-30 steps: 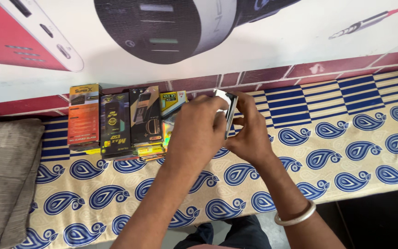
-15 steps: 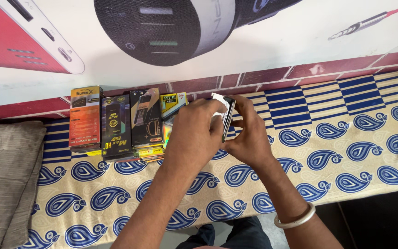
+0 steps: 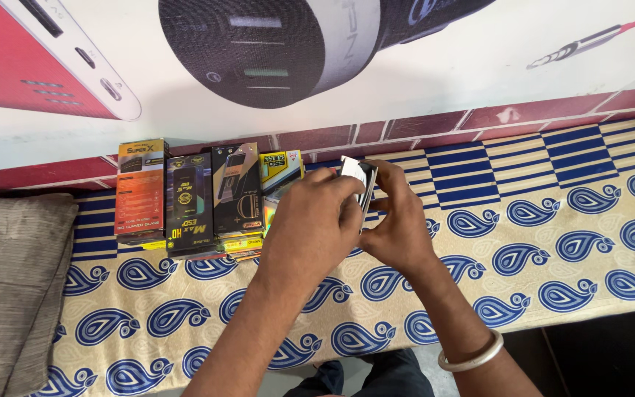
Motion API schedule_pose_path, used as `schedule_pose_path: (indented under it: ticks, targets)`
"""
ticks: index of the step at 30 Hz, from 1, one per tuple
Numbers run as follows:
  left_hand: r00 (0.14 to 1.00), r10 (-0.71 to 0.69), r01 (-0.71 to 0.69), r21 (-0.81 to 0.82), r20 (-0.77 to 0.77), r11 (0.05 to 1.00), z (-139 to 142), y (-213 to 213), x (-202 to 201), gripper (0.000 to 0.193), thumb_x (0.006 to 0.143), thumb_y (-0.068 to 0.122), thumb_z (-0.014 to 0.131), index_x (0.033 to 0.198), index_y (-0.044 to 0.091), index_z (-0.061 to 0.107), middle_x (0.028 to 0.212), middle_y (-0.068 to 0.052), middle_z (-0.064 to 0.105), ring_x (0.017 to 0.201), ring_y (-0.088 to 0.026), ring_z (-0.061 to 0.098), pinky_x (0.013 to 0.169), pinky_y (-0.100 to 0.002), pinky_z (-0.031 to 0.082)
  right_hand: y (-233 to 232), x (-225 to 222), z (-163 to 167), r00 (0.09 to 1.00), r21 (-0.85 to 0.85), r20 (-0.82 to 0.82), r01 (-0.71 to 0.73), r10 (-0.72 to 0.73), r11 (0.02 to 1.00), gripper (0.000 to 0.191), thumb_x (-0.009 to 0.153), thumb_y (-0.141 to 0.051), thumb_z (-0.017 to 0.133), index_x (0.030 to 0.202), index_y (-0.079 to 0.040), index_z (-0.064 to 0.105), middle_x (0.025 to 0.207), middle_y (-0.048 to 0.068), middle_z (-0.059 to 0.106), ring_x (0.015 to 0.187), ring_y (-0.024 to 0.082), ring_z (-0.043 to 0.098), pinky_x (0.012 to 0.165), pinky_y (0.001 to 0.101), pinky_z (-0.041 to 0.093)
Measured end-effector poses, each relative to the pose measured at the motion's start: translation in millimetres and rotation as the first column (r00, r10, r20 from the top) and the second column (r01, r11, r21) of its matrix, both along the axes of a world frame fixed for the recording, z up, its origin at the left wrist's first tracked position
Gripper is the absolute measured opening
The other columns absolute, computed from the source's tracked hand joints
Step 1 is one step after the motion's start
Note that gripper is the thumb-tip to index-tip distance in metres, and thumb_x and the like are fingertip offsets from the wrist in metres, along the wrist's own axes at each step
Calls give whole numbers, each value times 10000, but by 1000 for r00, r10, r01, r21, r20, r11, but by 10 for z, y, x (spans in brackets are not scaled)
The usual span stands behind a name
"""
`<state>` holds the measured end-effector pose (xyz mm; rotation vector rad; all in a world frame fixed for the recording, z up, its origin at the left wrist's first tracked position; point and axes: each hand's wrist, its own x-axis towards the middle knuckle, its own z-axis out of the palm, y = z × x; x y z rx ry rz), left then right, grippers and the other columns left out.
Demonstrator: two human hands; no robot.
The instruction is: The person picks up small rectangular boxes from a patterned countertop, turns them over to show different sides, and places them onto a glass shelf. The person repeats this process with several boxes, stacking them neatly on the shelf.
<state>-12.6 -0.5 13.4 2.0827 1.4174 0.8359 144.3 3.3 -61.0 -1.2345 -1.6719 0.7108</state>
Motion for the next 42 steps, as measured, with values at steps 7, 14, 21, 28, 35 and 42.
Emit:
schedule_pose_path:
  ticks: [7, 14, 21, 28, 35, 42]
  targets:
    - [998, -52, 54, 51, -24, 997, -17, 40, -13, 171, 853, 93, 699, 1000, 23, 750, 972, -180, 715, 913, -351, 705, 849, -483, 549, 6, 7, -28, 999, 5, 43, 1, -1, 1000, 919, 631, -131, 972, 1370, -55, 431, 1319, 177, 636, 1256, 304, 660, 917, 398, 658]
    - [998, -26, 27, 6, -50, 1000, -25, 13, -21, 185, 808, 36, 685, 985, 8, 734, 982, -173, 709, 920, -340, 707, 832, -468, 559, 8, -9, -12, 996, 56, 93, -16, 11, 998, 957, 612, -150, 979, 1384, -38, 424, 1342, 195, 609, 1284, 339, 628, 899, 401, 658]
    - [999, -12, 14, 49, -33, 999, -38, 10, -13, 171, 846, 82, 701, 993, 40, 779, 967, -188, 714, 871, -350, 711, 806, -465, 567, 8, 0, 8, 995, 26, 98, 21, -24, 999, 915, 635, -117, 947, 1391, -48, 437, 1343, 194, 627, 1274, 340, 643, 886, 413, 657]
    - [997, -37, 36, -20, -61, 999, -28, 13, -13, 240, 837, 188, 740, 1003, 17, 771, 924, -209, 708, 849, -347, 714, 802, -460, 569, 3, 16, -9, 989, 10, 146, 23, -24, 1000, 899, 641, -92, 925, 1394, -62, 434, 1331, 187, 635, 1286, 348, 643, 912, 413, 651]
    - [997, -50, 51, 13, -64, 999, -82, 21, -14, 192, 893, 167, 703, 1008, 38, 790, 958, -185, 723, 890, -356, 708, 823, -482, 560, 10, 19, -19, 991, 18, 130, 17, -19, 1000, 907, 635, -113, 944, 1376, -54, 425, 1311, 194, 628, 1252, 346, 645, 877, 413, 655]
    - [994, 9, -17, -70, -105, 997, -72, 5, 24, 264, 835, 234, 756, 1000, 29, 773, 943, -204, 719, 862, -341, 729, 800, -467, 575, -9, 16, -39, 995, 36, 95, -13, 9, 999, 888, 635, -63, 899, 1397, -43, 444, 1307, 187, 642, 1244, 344, 660, 914, 427, 645]
